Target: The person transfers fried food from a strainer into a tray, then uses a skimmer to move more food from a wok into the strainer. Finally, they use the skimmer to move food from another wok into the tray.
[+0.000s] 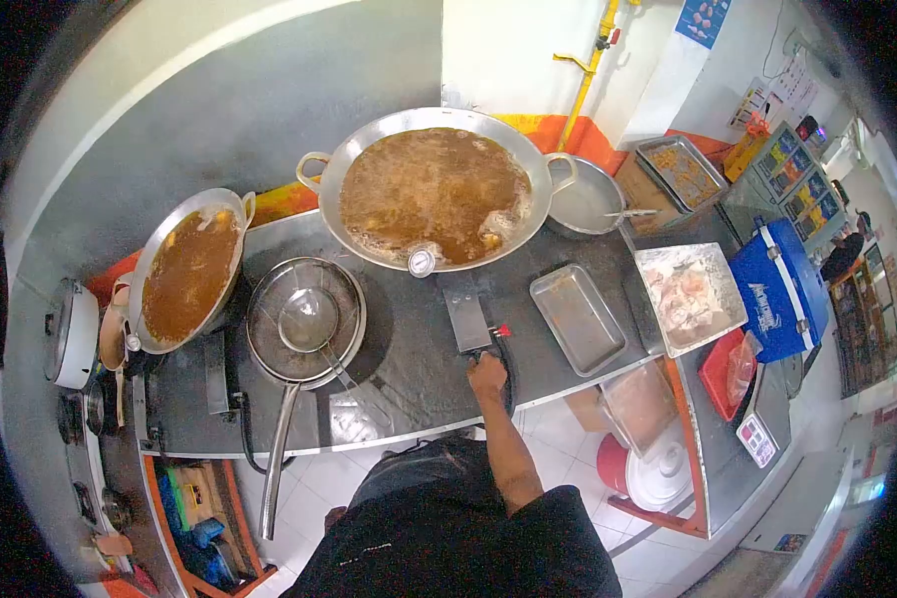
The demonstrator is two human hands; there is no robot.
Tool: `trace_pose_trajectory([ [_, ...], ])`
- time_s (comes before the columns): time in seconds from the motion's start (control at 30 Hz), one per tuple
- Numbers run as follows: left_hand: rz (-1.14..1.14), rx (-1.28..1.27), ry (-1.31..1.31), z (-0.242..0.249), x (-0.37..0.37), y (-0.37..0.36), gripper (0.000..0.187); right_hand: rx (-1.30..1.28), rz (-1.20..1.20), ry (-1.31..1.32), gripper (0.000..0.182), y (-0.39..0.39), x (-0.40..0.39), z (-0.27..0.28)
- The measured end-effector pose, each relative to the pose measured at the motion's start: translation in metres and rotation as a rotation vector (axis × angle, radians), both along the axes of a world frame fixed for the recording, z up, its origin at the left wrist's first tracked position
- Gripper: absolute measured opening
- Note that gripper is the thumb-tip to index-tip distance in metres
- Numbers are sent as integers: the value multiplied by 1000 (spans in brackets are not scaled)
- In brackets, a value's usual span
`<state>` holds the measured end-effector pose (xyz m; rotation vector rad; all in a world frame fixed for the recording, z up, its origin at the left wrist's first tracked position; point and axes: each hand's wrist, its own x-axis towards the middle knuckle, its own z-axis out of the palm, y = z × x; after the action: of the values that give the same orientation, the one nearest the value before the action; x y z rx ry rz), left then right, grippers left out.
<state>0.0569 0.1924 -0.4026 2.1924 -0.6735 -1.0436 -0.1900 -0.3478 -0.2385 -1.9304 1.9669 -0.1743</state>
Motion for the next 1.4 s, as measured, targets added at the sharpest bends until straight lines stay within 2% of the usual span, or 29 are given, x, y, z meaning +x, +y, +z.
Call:
trace_pose_trajectory([
  [0.1,-366,-87,-383,-11,6,-7,25,-47,10,-3,34,0,-1,-3],
  [0.17,-651,-172,-631,-1,10,-22,24,4,-7,-4,35,1,1,1],
  [0.23,-748,-229,-588,7,25,-57,24,-21,-13,-53,35,1,-2,-12],
  [0.3,-861,-286,-514,12,33,-111,24,63,-15,-6,34,-4,-2,-16],
  [0.43,-1010,-330,-405,40,38,-193,24,-113,1,-48,26,2,-3,-24],
  [0.57,-993,-290,-347,46,49,-212,24,-47,-23,-63,26,3,-1,-6],
  [1.0,-765,-127,-138,46,46,-221,24,-35,-2,-50,28,1,-3,-7],
  [1.2,-510,-17,-52,69,44,-175,24,-13,7,3,29,-4,-2,-34],
  [1.27,-394,21,-29,78,43,-152,24,-8,4,21,31,1,-1,-11],
  [1.4,-222,71,47,66,35,-113,24,-26,18,45,34,1,-3,-12],
])
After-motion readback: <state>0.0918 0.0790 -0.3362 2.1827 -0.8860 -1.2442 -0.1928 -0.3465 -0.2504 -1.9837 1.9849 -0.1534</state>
